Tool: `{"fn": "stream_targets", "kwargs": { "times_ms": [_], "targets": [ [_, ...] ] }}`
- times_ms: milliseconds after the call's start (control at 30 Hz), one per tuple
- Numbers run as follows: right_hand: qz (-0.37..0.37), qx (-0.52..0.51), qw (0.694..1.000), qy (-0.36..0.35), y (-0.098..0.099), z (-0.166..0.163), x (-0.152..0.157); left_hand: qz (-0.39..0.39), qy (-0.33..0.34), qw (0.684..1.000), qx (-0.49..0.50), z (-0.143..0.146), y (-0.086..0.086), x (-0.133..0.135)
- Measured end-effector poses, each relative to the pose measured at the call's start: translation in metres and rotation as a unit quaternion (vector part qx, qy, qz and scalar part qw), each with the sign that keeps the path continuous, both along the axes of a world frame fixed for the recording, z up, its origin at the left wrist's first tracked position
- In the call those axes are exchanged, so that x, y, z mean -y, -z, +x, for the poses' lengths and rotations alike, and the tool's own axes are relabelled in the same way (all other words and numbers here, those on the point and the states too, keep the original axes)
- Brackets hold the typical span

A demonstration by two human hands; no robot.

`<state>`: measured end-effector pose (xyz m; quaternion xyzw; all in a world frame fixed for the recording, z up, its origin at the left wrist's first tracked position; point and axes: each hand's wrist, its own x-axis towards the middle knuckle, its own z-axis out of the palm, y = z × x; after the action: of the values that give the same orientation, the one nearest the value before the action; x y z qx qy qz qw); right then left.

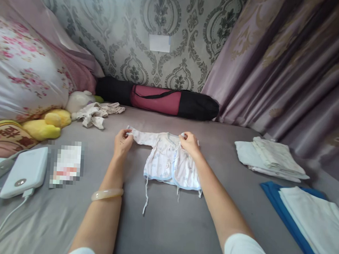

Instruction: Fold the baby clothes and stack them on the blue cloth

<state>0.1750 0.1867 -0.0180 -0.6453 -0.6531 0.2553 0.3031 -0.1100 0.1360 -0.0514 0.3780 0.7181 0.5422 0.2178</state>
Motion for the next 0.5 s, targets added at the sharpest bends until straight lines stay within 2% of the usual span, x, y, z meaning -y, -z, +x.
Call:
{"fn": "stream_targets", "kwargs": {
  "times_ms": [100,167,267,333,500],
  "targets": [
    [-0.013,0.009,0.996,-0.091,0.005,0.000,0.006,0.052,0.007,0.996,0.073,0.001,0.001,-0.002],
    [0.022,0.044,0.993,-0.109,0.004,0.008,0.012,0.070,0.008,0.991,0.113,0.002,0.001,-0.002],
    [0.097,0.140,0.978,-0.123,0.005,0.027,0.026,0.045,-0.017,0.991,0.127,0.003,0.004,-0.001],
    [0.115,0.206,0.961,-0.143,0.010,0.038,0.036,0.017,-0.030,0.990,0.136,0.002,0.006,-0.001],
    [0.036,0.304,0.937,-0.166,0.032,0.048,0.050,-0.036,-0.026,0.981,0.188,-0.007,0.003,-0.005]
  ]
}}
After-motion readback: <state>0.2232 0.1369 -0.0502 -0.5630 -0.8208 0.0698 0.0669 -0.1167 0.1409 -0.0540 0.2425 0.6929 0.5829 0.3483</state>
